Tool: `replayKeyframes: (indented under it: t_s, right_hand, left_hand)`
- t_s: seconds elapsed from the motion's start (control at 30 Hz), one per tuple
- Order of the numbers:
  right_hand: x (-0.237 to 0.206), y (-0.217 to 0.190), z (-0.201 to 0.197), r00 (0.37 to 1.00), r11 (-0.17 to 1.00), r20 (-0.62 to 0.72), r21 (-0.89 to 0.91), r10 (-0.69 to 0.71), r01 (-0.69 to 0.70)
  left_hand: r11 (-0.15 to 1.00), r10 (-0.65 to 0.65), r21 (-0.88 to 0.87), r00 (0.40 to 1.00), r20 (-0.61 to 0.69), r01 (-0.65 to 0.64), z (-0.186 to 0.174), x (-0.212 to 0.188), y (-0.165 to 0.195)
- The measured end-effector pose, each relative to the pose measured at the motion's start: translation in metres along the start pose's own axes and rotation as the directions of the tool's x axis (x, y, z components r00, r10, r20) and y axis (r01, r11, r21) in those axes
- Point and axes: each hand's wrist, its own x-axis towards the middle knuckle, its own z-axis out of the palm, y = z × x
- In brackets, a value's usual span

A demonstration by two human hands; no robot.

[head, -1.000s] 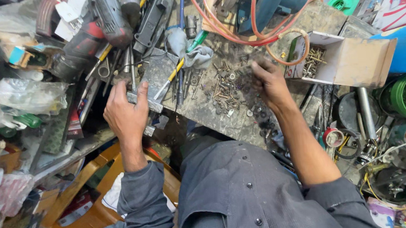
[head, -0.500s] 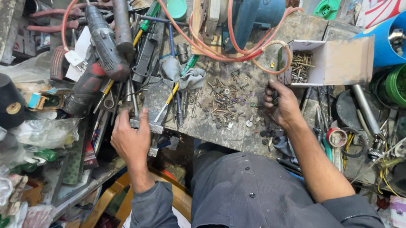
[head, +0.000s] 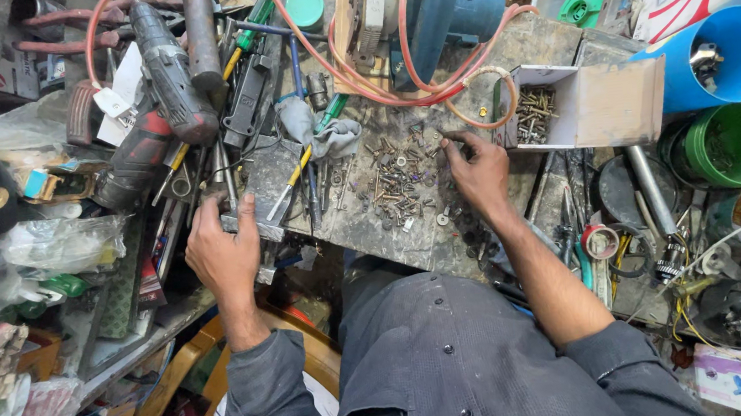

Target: The person sits at a cluttered workbench and sorts small metal screws and fasteners. They pick up individual pieces, hold and turn them between the fingers, and place them into a cardboard box on the bench, repeating this one piece at a time across the episode.

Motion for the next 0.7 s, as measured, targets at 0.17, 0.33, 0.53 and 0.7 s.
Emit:
replayKeyframes:
  t_s: [0.17, 0.33, 0.53, 0.7]
  right_hand:
    - [0.002, 0.007, -0.033, 0.986, 0.729, 0.165, 0.674, 0.008, -0.119]
    - [0.017, 0.062, -0.163, 0.892, 0.578, -0.442, 0.755, 0.099, 0.310]
    - [0.110, 0.130, -0.254, 0.670, 0.812, -0.709, 0.248, -0.219, 0.529]
    - [0.118, 0.144, -0.253, 0.677, 0.780, -0.667, 0.228, -0.311, 0.583]
  left_hand:
    - [1.000, 0.000, -0.007, 1.000, -0.015, 0.000, 0.006, 0.002, 0.000]
    - [0.999, 0.047, 0.012, 0.999, 0.009, -0.047, 0.009, 0.001, -0.002]
    - [0.998, 0.056, 0.019, 0.998, 0.009, -0.056, 0.008, -0.004, -0.006]
    - [0.998, 0.061, -0.015, 0.998, -0.026, -0.061, 0.010, -0.002, -0.003]
